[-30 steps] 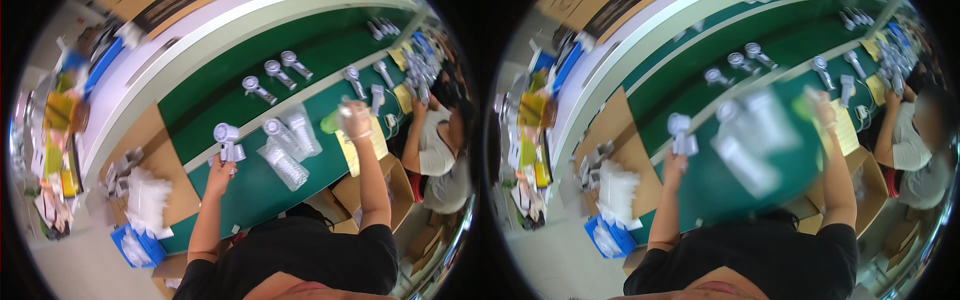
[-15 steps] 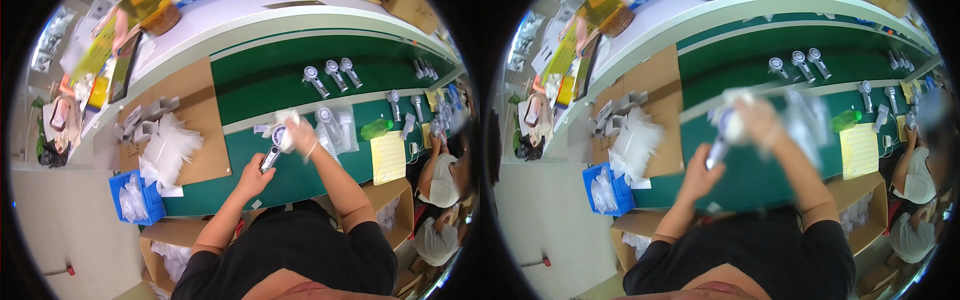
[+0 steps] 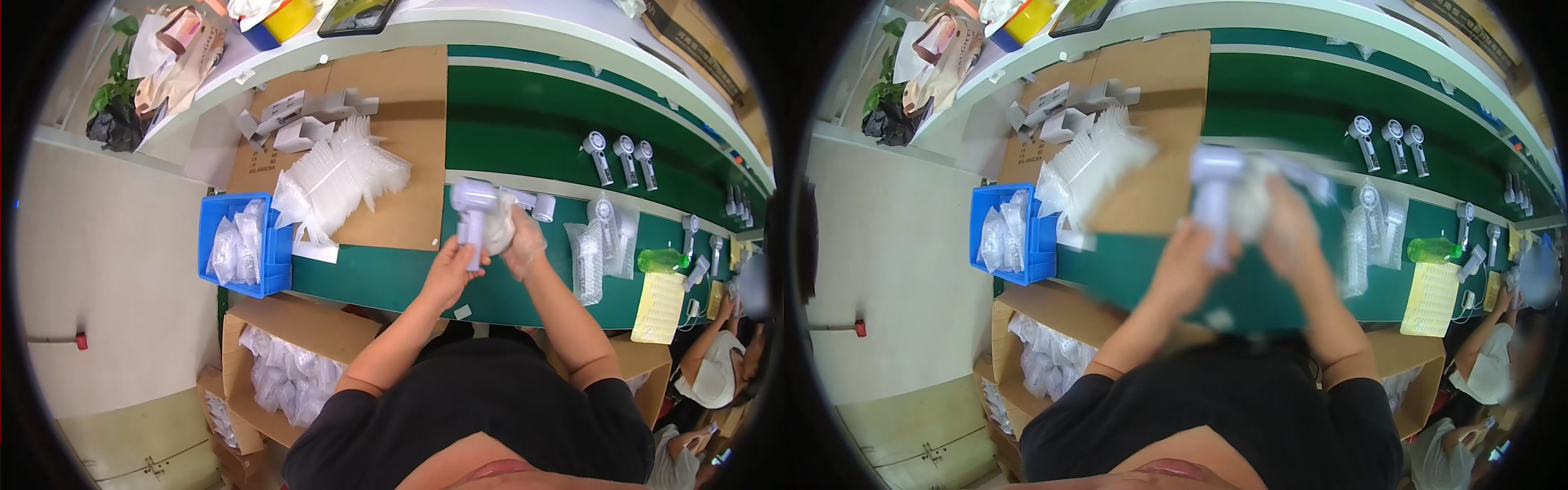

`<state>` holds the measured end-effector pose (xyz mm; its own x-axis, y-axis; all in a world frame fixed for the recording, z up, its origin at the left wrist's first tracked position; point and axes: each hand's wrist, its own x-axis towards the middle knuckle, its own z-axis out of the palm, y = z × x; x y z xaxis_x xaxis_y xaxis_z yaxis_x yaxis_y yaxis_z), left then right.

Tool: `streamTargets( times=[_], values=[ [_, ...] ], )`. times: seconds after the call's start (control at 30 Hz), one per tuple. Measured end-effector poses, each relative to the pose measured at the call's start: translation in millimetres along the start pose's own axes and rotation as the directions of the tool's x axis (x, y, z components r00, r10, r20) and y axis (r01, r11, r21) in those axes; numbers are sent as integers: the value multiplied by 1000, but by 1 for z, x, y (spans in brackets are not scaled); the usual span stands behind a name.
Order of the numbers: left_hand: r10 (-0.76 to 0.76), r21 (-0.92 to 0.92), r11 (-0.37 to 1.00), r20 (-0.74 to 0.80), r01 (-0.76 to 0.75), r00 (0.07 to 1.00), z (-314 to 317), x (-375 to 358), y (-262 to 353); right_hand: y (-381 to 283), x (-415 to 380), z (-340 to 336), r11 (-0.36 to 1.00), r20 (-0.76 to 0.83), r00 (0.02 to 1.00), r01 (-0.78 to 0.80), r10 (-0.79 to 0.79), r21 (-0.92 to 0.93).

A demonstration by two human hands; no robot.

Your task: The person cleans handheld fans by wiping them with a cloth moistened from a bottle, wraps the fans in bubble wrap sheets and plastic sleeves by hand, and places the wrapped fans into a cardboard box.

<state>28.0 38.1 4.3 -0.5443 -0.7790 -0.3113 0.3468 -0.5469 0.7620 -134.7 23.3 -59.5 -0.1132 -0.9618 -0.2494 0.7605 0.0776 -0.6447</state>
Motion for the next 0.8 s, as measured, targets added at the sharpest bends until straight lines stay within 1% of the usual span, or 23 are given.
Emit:
streamTargets(
  times=[0.03, 0.1, 0.13, 0.17, 0.2, 0.23, 0.27, 0.33, 0.37, 0.4, 0.43, 0.47, 0.5, 0.53, 0.6, 0.63, 0.67, 0.7, 0.73, 0.77, 0.8],
  values=[
    [1, -33, 999, -150, -6, 989, 7, -4, 14, 5, -5, 8, 999, -9, 999, 33, -33, -42],
    [2, 103, 994, -217, 21, 976, 4, -9, 31, 15, -15, 25, 987, -26, 995, 96, -100, -129],
    [-17, 135, 990, -195, 44, 981, 1, -11, 33, 14, -23, 47, 954, -52, 998, 12, -29, -298],
    [-28, 270, 961, -113, 58, 993, -2, -14, 33, 12, -31, 68, 887, -79, 996, -73, 42, -456],
    [-52, 402, 914, -30, 59, 998, -6, -17, 34, 5, -35, 79, 877, -62, 970, -238, 234, -418],
    [-107, 416, 906, 53, 76, 993, -16, -21, 38, 2, -35, 84, 834, -35, 909, -395, 414, -384],
    [-101, 413, 908, 53, 70, 993, -21, -23, 39, 1, -37, 86, 869, 105, 874, -446, 474, -217],
    [-275, 413, 865, -84, 285, 958, -29, -29, 38, 35, -28, 83, 942, -57, 946, -323, 319, -93],
    [-319, 392, 846, -171, 362, 932, -39, -29, 29, 45, -20, 66, 939, -55, 950, -311, 306, -144],
    [-314, 378, 851, -188, 364, 931, -45, -31, 22, 43, -16, 71, 953, -86, 964, -263, 252, -151],
    [-305, 288, 900, -121, 328, 945, -50, -32, 16, 42, -12, 76, 965, -114, 974, -210, 193, -156],
    [-292, 200, 934, -52, 296, 955, -54, -32, 12, 47, -8, 65, 962, -66, 976, -215, 206, -168],
    [-210, 65, 975, -36, 211, 977, -51, -32, 13, 56, -8, 60, 943, -71, 972, -233, 223, -237],
    [-213, 66, 974, -42, 216, 976, -52, -34, 19, 61, -11, 55, 932, -69, 970, -243, 233, -267],
    [-254, 245, 938, -5, 247, 967, -56, -29, 41, 70, -18, 47, 908, -66, 965, -261, 254, -327],
    [-227, 418, 882, -27, 217, 974, -79, -18, 36, 80, -16, 24, 904, -95, 961, -278, 261, -326],
    [23, 691, 702, -262, 171, 965, -87, -8, 50, 89, -15, 1, 899, -125, 955, -294, 267, -325],
    [328, 877, 429, -375, 217, 867, -95, 5, 63, 98, -13, -23, 894, -154, 949, -310, 273, -322],
    [538, 828, 525, -503, 197, 676, -99, 17, 72, 97, -16, -32, 887, -175, 943, -326, 282, -327],
    [700, 903, 368, -427, 224, 572, -117, 34, 73, 94, -20, -37, 880, -185, 937, -343, 296, -328],
    [830, 943, 201, -308, 266, 465, -139, 51, 68, 90, -24, -41, 872, -193, 932, -357, 308, -334]
  ],
)
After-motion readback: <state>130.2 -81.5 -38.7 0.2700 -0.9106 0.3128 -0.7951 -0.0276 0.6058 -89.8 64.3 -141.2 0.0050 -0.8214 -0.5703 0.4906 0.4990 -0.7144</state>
